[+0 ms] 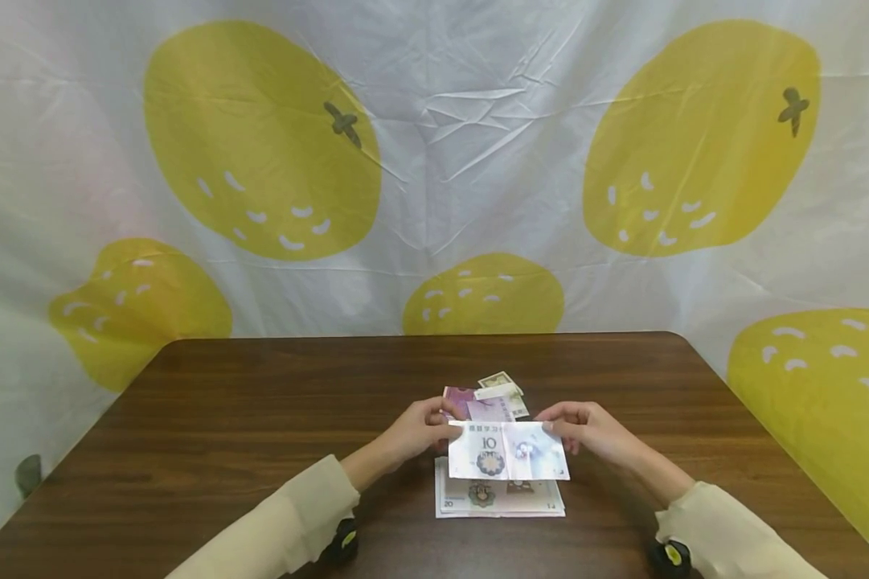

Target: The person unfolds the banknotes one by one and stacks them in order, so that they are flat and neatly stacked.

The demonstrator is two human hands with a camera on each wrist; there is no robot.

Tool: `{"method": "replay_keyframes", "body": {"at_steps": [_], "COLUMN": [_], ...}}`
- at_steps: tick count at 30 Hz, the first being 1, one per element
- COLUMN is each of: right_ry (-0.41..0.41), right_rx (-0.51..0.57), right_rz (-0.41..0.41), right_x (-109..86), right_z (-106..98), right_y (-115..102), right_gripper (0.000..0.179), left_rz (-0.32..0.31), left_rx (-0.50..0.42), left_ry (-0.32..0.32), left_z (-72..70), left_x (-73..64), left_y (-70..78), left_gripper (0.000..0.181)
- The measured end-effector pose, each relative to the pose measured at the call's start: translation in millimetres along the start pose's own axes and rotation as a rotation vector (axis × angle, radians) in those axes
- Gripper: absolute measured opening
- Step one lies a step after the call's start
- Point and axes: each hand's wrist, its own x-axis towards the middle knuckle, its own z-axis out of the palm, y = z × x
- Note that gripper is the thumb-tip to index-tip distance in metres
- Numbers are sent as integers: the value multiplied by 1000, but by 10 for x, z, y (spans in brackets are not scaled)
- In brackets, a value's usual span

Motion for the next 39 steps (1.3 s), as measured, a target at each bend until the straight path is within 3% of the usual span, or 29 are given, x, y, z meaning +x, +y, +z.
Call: {"method": "replay_keyframes", "body": {"at_steps": [9,21,32,39], "right_ry": [-64,-135,-144,-134], "right_rx": [-53,-28,-63,-77], "right_rz": [0,1,-22,5], "right_x": [-15,-15,18,19], "right_z": [18,53,84,127], "right_y": [21,90,158,152], "right_gripper": [24,23,19,18], "left_rz": [-25,-44,26,51], "left_rx": [91,150,379,507], "left_ry": [-54,-135,-131,-130], "left_z": [-25,-25,-17,-4], "left_x": [-11,-47,-49,-48], "left_y": [-69,-60,-94,-113], "left_gripper": [16,13,11,11]}}
